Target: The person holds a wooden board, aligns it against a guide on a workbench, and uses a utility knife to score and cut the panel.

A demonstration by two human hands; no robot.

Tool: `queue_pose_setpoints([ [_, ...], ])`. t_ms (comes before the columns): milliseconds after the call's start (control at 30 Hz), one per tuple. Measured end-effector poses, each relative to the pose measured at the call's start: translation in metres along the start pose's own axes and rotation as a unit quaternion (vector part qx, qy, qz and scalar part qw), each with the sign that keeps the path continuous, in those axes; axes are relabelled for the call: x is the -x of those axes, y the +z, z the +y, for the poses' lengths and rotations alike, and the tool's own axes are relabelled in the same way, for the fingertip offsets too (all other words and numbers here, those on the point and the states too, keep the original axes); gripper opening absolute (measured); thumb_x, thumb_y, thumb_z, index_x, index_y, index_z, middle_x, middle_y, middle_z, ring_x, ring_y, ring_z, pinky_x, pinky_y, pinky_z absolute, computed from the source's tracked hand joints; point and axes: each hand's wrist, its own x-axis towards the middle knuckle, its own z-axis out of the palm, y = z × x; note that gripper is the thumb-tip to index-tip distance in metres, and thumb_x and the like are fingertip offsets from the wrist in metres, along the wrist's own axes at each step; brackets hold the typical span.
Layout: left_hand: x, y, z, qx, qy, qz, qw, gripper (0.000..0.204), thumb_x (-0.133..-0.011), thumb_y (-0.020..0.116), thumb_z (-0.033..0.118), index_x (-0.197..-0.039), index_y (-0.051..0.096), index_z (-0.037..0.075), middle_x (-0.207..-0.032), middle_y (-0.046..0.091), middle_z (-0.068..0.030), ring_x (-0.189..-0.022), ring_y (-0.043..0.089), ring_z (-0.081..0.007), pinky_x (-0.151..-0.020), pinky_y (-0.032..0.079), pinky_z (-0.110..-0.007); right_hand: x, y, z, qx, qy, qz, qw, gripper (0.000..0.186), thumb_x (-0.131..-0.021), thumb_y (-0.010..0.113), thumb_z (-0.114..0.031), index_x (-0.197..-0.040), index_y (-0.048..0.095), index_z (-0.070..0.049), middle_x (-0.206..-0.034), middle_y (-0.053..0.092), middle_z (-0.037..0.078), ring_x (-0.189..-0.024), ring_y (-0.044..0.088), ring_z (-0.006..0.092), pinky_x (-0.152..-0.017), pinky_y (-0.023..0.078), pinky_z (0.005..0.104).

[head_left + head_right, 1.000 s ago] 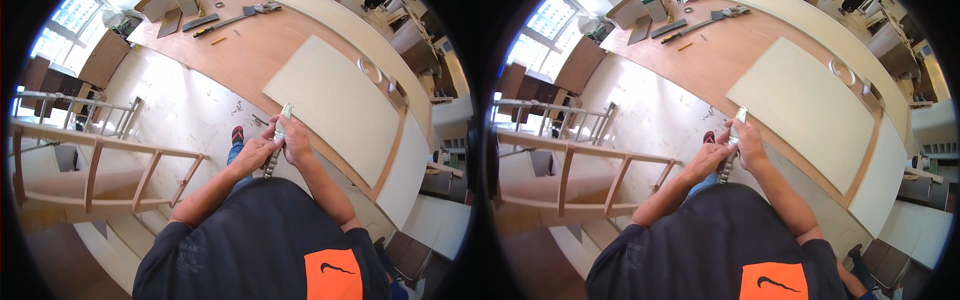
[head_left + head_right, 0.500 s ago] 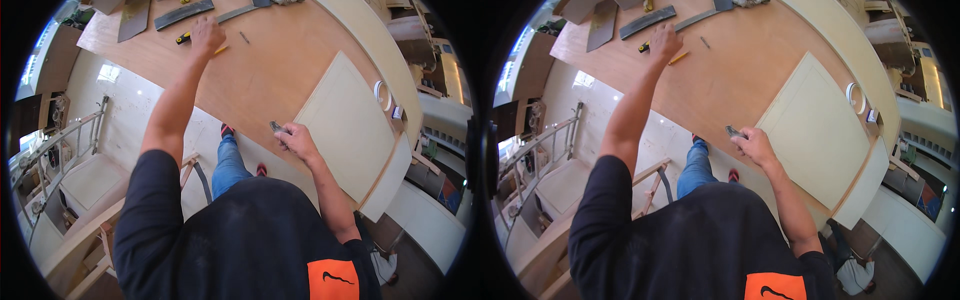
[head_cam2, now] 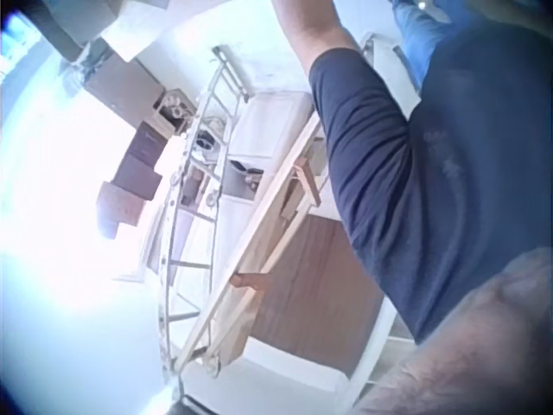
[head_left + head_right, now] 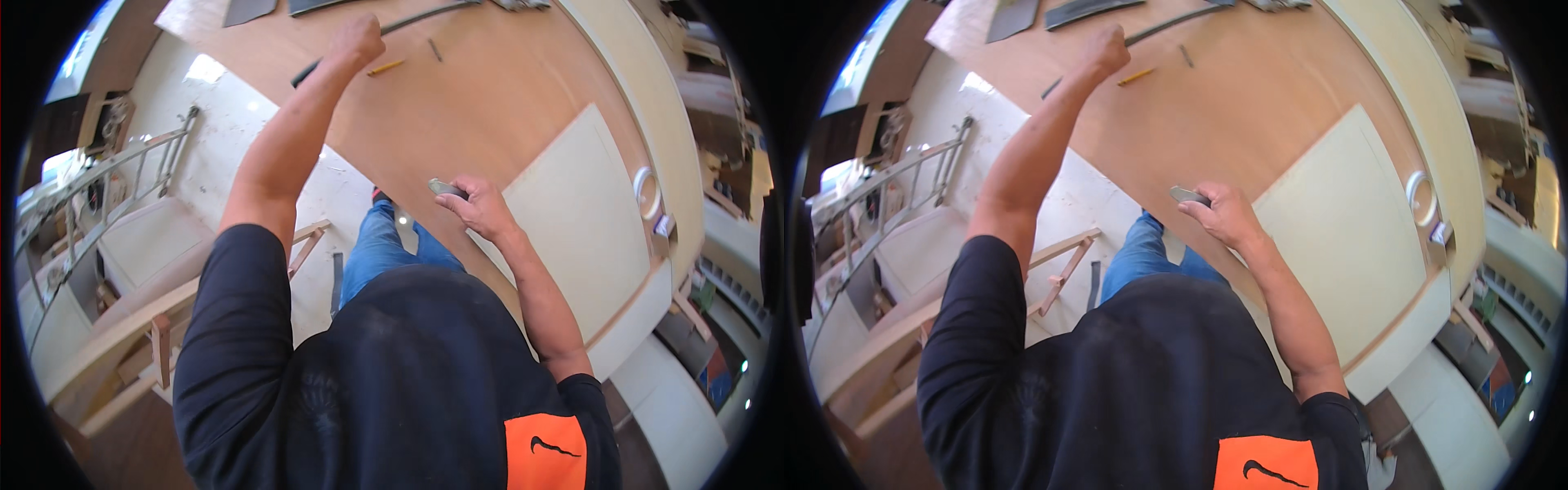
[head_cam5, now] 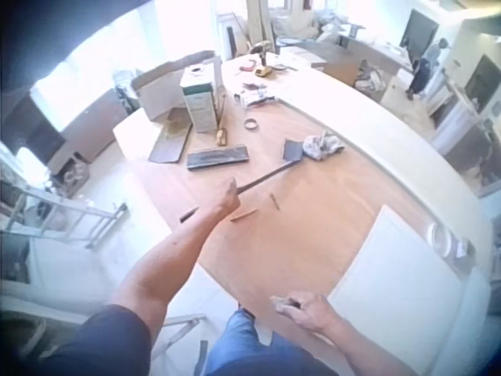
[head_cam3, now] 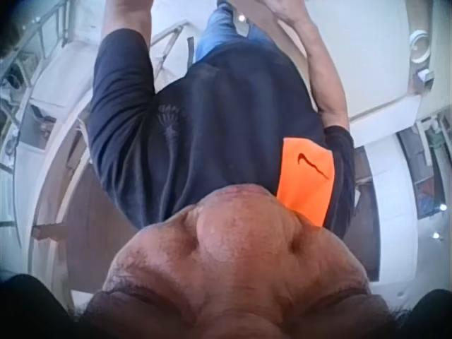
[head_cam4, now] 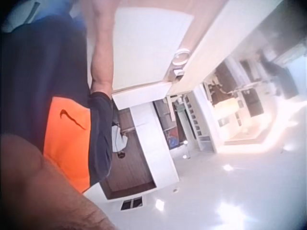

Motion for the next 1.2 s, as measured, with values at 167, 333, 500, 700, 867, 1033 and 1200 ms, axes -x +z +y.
queue_pose_setpoints([
  [167, 0.121, -0.049, -0.01, 0.109, -0.154, -0.019, 0.982, 0.03, -0.081, 0.066, 0.015, -0.106, 0.071, -0.002, -0.105, 0.07, -0.03, -0.103, 0.066, -0.0473, -0.088, 0.055, -0.052, -0.017, 0.002, 0.009, -0.031, -0.087, -0.033, 0.995, 0.026, -0.094, 0.074, -0.024, -0.083, 0.065, -0.002, -0.064, 0.054, 0.0, -0.054, 0.053, 0.0077, -0.049, 0.044, 0.0288],
  [333, 0.31, -0.085, -0.015, 0.57, -0.292, -0.093, 0.762, 0.055, -0.077, 0.083, 0.011, -0.128, 0.064, 0.001, -0.065, 0.059, 0.0, -0.047, 0.051, -0.0104, -0.043, 0.041, -0.029, -0.038, 0.011, 0.001, -0.078, -0.054, -0.027, 0.995, 0.033, -0.091, 0.076, -0.029, -0.08, 0.064, 0.0, -0.064, 0.054, 0.006, -0.06, 0.053, 0.0136, -0.056, 0.044, 0.0334],
  [500, 0.395, -0.1, -0.043, 0.733, -0.25, -0.013, 0.632, 0.054, -0.08, 0.076, 0.004, -0.129, 0.058, -0.005, -0.068, 0.06, -0.0041, -0.047, 0.051, -0.0102, -0.046, 0.045, -0.026, -0.072, 0.042, -0.027, -0.131, 0.051, -0.016, 0.99, 0.031, -0.092, 0.077, -0.026, -0.08, 0.064, -0.001, -0.06, 0.055, 0.001, -0.046, 0.049, 0.0097, -0.045, 0.044, 0.0304],
  [700, 0.349, -0.143, -0.163, 0.753, -0.263, 0.089, 0.597, 0.074, -0.093, 0.064, 0.006, -0.157, 0.028, 0.002, -0.084, 0.065, -0.0096, -0.052, 0.053, -0.011, -0.047, 0.045, -0.028, -0.161, 0.117, -0.1, -0.027, 0.012, -0.063, 0.998, 0.03, -0.085, 0.08, -0.024, -0.091, 0.069, 0.003, -0.071, 0.064, 0.007, -0.065, 0.062, 0.0147, -0.061, 0.052, 0.0344],
  [867, 0.312, -0.203, -0.247, 0.707, -0.232, 0.148, 0.651, 0.079, -0.092, 0.06, 0.001, -0.162, 0.026, 0.007, -0.083, 0.064, -0.0086, -0.048, 0.053, -0.0103, -0.046, 0.047, -0.026, -0.237, 0.176, -0.192, 0.039, -0.109, -0.061, 0.991, 0.035, -0.08, 0.076, -0.021, -0.104, 0.069, 0.004, -0.089, 0.068, 0.017, -0.083, 0.067, 0.0276, -0.075, 0.054, 0.0394],
  [1033, 0.265, -0.26, -0.321, 0.649, -0.195, 0.24, 0.695, 0.084, -0.089, 0.061, -0.003, -0.164, 0.027, 0.01, -0.084, 0.063, -0.0041, -0.053, 0.053, -0.0069, -0.049, 0.048, -0.024, -0.321, 0.217, -0.274, 0.125, -0.226, 0.013, 0.966, 0.042, -0.084, 0.07, -0.019, -0.12, 0.066, 0.001, -0.098, 0.065, 0.022, -0.093, 0.064, 0.0408, -0.082, 0.052, 0.0454],
  [1200, 0.215, -0.285, -0.386, 0.639, -0.206, 0.271, 0.69, 0.087, -0.086, 0.062, -0.005, -0.164, 0.028, 0.012, -0.081, 0.062, -0.0023, -0.053, 0.049, -0.0056, -0.048, 0.045, -0.022, -0.427, 0.239, -0.323, 0.216, -0.316, 0.071, 0.921, 0.058, -0.089, 0.069, -0.018, -0.139, 0.053, 0.006, -0.107, 0.06, 0.026, -0.098, 0.063, 0.045, -0.086, 0.052, 0.0498],
])
